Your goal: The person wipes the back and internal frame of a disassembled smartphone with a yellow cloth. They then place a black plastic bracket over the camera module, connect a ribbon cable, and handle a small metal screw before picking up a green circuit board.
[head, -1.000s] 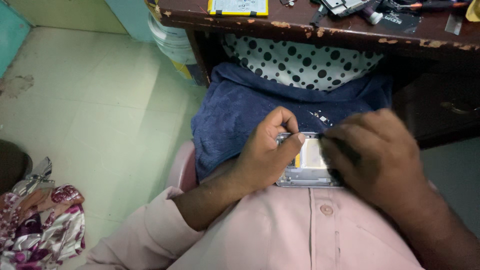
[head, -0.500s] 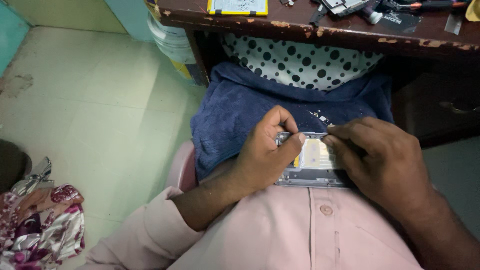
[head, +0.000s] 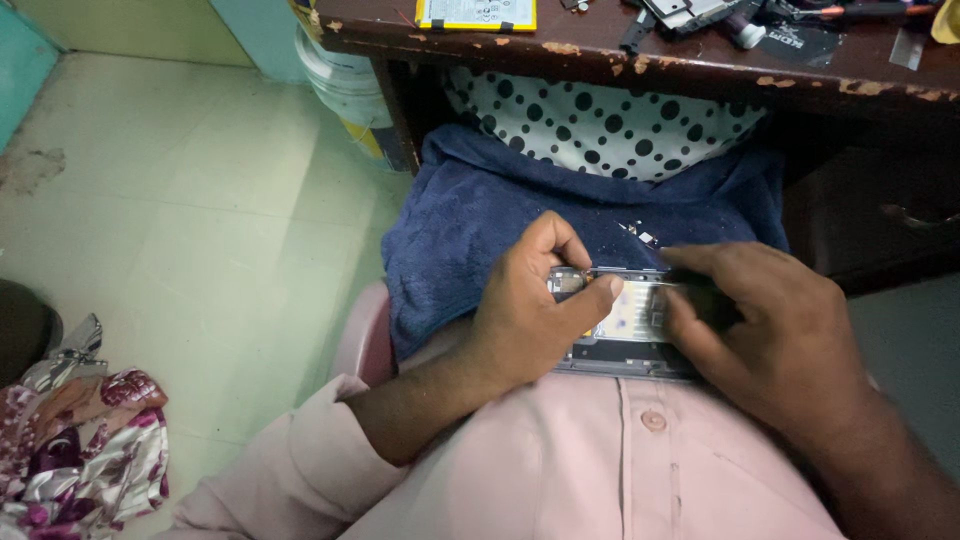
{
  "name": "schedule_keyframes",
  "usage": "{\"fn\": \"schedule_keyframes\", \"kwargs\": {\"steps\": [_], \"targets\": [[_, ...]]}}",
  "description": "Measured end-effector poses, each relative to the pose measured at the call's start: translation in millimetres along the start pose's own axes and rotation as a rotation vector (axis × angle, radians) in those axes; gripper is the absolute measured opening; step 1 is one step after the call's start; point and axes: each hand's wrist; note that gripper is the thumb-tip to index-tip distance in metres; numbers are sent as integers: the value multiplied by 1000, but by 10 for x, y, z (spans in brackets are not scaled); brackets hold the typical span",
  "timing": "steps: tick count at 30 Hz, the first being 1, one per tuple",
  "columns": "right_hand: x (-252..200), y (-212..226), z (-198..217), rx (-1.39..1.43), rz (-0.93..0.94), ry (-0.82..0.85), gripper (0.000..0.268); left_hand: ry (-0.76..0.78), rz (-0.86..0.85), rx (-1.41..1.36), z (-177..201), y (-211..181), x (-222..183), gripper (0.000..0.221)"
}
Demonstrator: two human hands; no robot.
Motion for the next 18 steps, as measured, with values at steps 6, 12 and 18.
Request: {"fn": "schedule_keyframes", "kwargs": {"steps": [6,12,18], "targets": [[-13,-34,-40,-14,-54,-31,24,-17,-9,-21,-16,-19,-2,25],[1,-20,-81,-30,-206,30,23,-48,-113,97,-19,-31,-23,27],[13,-37,-24,70,-201,45,21,-1,-52,43,11,6,-4,24]]}}
Point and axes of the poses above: each hand's wrist, its own x-axis towards the middle knuckle, its own z-axis out of the back of the hand, y = z × x, and after that the axes turned 2 degrees about y, right-handed
